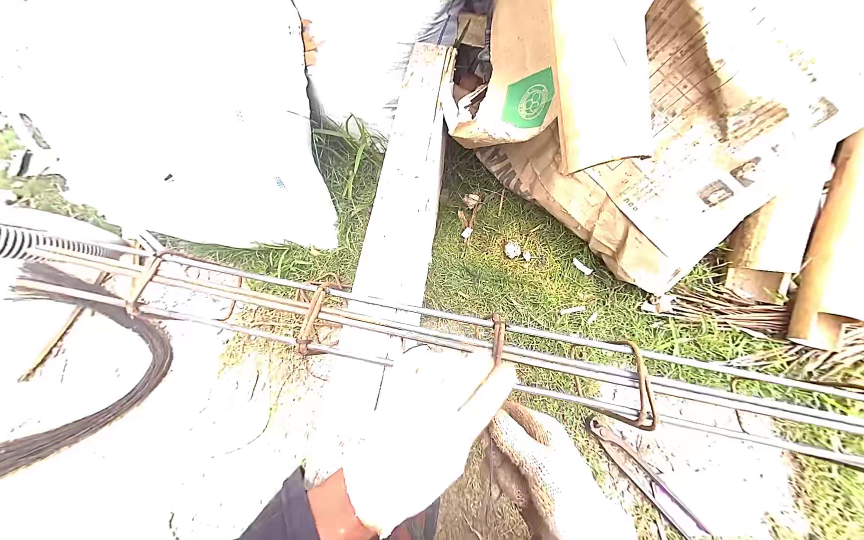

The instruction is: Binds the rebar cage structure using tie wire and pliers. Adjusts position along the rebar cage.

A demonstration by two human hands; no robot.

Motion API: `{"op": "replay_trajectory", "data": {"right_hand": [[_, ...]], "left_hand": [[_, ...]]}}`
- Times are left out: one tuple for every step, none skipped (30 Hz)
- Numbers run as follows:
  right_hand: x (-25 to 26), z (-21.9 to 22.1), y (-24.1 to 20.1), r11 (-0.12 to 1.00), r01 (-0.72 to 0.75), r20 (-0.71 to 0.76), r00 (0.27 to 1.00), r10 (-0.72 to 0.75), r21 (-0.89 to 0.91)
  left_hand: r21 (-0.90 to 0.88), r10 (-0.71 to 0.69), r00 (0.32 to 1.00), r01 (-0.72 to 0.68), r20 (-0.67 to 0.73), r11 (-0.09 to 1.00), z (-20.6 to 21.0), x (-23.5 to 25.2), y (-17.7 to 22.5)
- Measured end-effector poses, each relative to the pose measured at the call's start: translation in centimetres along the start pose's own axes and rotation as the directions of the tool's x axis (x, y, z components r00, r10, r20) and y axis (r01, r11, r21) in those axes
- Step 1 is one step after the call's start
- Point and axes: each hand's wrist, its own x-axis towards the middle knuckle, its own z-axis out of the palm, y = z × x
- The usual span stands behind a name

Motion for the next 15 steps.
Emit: {"op": "replay_trajectory", "data": {"right_hand": [[0.0, -0.1, 0.0, 1.0, -0.012, 0.013, 1.0, 0.012, 0.029], [0.0, -0.1, 0.1, 0.998, -0.025, 0.028, 0.999, 0.024, 0.057], [-0.1, -0.1, 0.0, 0.996, -0.041, 0.041, 0.998, 0.038, 0.079], [-0.1, -0.1, 0.0, 0.993, -0.05, 0.054, 0.998, 0.045, 0.109], [-0.1, -0.2, 0.0, 0.988, -0.053, 0.072, 0.996, 0.043, 0.142], [-0.2, -0.3, 0.2, 0.984, -0.05, 0.092, 0.995, 0.034, 0.17], [-0.3, -0.3, 0.3, 0.98, -0.052, 0.104, 0.994, 0.032, 0.194], [-0.2, -0.4, 0.3, 0.977, -0.058, 0.11, 0.993, 0.036, 0.203], [-0.2, -0.5, 0.3, 0.977, -0.068, 0.112, 0.993, 0.046, 0.201], [-0.2, -0.6, 0.4, 0.975, -0.082, 0.111, 0.992, 0.059, 0.208], [-0.2, -0.6, 0.5, 0.971, -0.096, 0.113, 0.991, 0.073, 0.217], [-0.2, -0.7, 0.5, 0.965, -0.107, 0.117, 0.99, 0.08, 0.238], [-0.3, -0.8, 0.5, 0.957, -0.12, 0.124, 0.988, 0.09, 0.263], [-0.3, -0.8, 0.5, 0.952, -0.13, 0.134, 0.986, 0.096, 0.278], [-0.2, -0.8, 0.5, 0.949, -0.139, 0.139, 0.985, 0.103, 0.285]], "left_hand": [[-0.12, -0.034, 0.999, 0.03, -0.026, 0.992, -0.2, -0.7, 0.4], [-0.241, -0.12, 0.993, 0.121, 0.018, 0.963, -0.6, -1.4, 0.9], [-0.329, -0.232, 0.964, 0.263, 0.131, 0.907, -1.1, -1.8, 1.3], [-0.38, -0.337, 0.899, 0.425, 0.278, 0.822, -1.5, -1.9, 1.5], [-0.415, -0.411, 0.799, 0.586, 0.438, 0.696, -1.7, -1.8, 1.5], [-0.46, -0.444, 0.697, 0.711, 0.563, 0.531, -1.5, -1.6, 1.5], [-0.509, -0.452, 0.618, 0.786, 0.643, 0.35, -1.3, -1.3, 1.4], [-0.547, -0.454, 0.568, 0.815, 0.686, 0.193, -0.9, -1.0, 1.3], [-0.56, -0.459, 0.52, 0.826, 0.72, 0.059, -0.5, -0.7, 1.2], [-0.558, -0.459, 0.482, 0.829, 0.747, -0.038, -0.1, -0.7, 1.2], [-0.551, -0.449, 0.464, 0.831, 0.764, -0.079, 0.3, -0.6, 1.2], [-0.559, -0.438, 0.46, 0.82, 0.772, -0.125, 0.4, -0.5, 1.2], [-0.568, -0.418, 0.458, 0.802, 0.784, -0.186, 0.3, -0.3, 1.2], [-0.578, -0.386, 0.468, 0.777, 0.795, -0.25, 0.0, -0.1, 1.1], [-0.581, -0.362, 0.476, 0.761, 0.802, -0.287, -0.1, 0.0, 1.1]]}}
